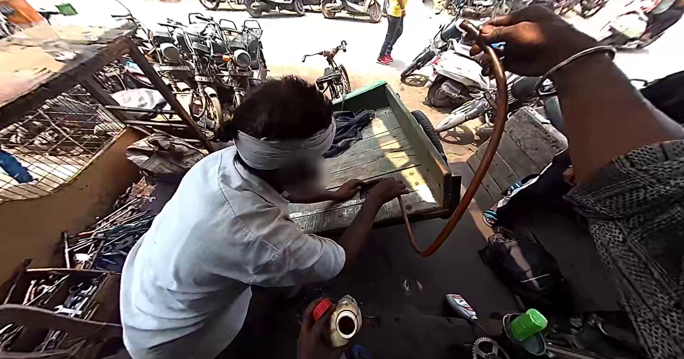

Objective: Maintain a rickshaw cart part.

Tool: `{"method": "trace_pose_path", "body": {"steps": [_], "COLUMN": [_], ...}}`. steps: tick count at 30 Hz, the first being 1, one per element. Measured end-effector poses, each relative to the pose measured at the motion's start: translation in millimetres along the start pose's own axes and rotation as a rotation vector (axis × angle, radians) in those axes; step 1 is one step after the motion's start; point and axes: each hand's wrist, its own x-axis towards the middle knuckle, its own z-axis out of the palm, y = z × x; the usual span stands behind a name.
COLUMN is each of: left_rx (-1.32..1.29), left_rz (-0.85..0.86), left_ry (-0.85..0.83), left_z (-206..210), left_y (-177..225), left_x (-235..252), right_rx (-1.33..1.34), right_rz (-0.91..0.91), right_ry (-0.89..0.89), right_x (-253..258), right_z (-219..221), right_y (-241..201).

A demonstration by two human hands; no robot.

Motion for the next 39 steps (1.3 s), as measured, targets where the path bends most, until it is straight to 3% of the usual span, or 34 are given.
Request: {"method": "trace_pose_path", "body": {"steps": [4,7,10,14,23,30,33,36,39], "left_rx": [-0.026,-0.038,-0.033,0.019,0.095,0.211,0.227,0.231,0.247], "left_rz": [0.024,0.026,-0.008,-0.026,-0.002,-0.045,-0.096,-0.084,-0.078], "left_ry": [0.005,-0.006,0.017,0.049,0.027,0.058,0.079,0.1,0.113], "left_z": [-12,-24,-34,-44,-57,-46,-44,-43,-48], "left_y": [5,11,15,15,37,77,97,112,123], "left_x": [1,-1,-9,-27,-72,-125,-154,-168,-176], "right_rx": [0.236,0.316,0.373,0.588,0.537,0.394,0.353,0.329,0.246], "right_rz": [-0.182,-0.233,-0.147,0.075,0.241,0.205,0.27,0.31,0.3], "right_ry": [0.055,0.123,0.114,0.21,0.104,-0.088,-0.125,-0.082,-0.131], "right_x": [-125,-252,-347,-417,-482,-533,-554,-541,-473], "right_z": [64,127,178,228,272,289,293,291,275], "right_y": [24,88,157,214,265,320,330,335,341]}}
